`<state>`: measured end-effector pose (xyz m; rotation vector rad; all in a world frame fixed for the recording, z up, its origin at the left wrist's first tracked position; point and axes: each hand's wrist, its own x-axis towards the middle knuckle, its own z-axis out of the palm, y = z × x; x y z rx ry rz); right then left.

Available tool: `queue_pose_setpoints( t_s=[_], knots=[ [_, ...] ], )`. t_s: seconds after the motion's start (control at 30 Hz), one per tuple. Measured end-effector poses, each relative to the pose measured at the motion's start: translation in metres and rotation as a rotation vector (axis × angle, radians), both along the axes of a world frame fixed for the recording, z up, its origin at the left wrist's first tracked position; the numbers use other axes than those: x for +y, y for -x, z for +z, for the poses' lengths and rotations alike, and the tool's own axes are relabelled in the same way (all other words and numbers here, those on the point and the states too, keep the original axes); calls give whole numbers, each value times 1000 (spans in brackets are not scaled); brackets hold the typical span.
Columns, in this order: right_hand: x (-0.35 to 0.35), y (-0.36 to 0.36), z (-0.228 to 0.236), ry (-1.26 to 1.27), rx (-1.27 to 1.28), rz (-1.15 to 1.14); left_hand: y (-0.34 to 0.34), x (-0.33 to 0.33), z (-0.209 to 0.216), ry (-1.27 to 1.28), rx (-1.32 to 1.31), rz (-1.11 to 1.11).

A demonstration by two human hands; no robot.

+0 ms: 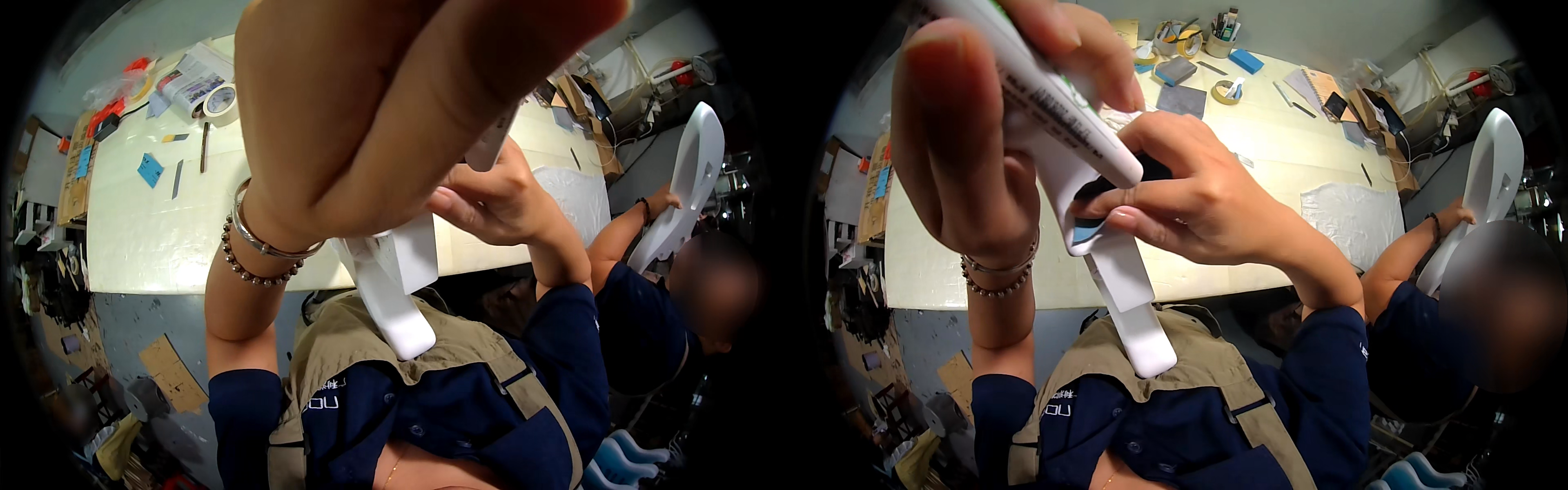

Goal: The person retrieves a white plastic part from a rack and places it on a workbench. They use a utility knife to trim edges, then sand the surface with a sanding block. Finally, they apply a substance from a tube to the part and smooth it with a card.

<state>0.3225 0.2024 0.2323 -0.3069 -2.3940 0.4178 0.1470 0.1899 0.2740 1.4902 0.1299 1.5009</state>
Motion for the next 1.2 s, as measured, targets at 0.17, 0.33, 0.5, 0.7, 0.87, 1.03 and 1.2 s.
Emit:
queue_pose_setpoints(
  t_s=[0.17, 0.33, 0.5, 0.7, 0.87, 1.03, 1.2],
  knots=[
    [0, -10, 7, 126, -83, 32, -8, -4, -13, -59, -164, 173],
    [-5, -3, 4, 68, -6, -49, -18, -10, 3, -92, -142, 271],
    [3, -32, 2, 366, 35, -20, -7, 11, -14, -293, -86, 343],
    [2, -19, -6, 198, 41, 18, -18, 5, -11, -219, -157, 389],
    [1, -3, -6, 76, 34, -22, -14, 14, -14, -322, -132, 322],
    [-3, -3, -3, -12, 46, -89, -8, 17, -15, -266, -107, 189],
    [-6, -18, 1, 157, 10, -88, -22, 7, -6, -203, -326, 283]
  ],
)
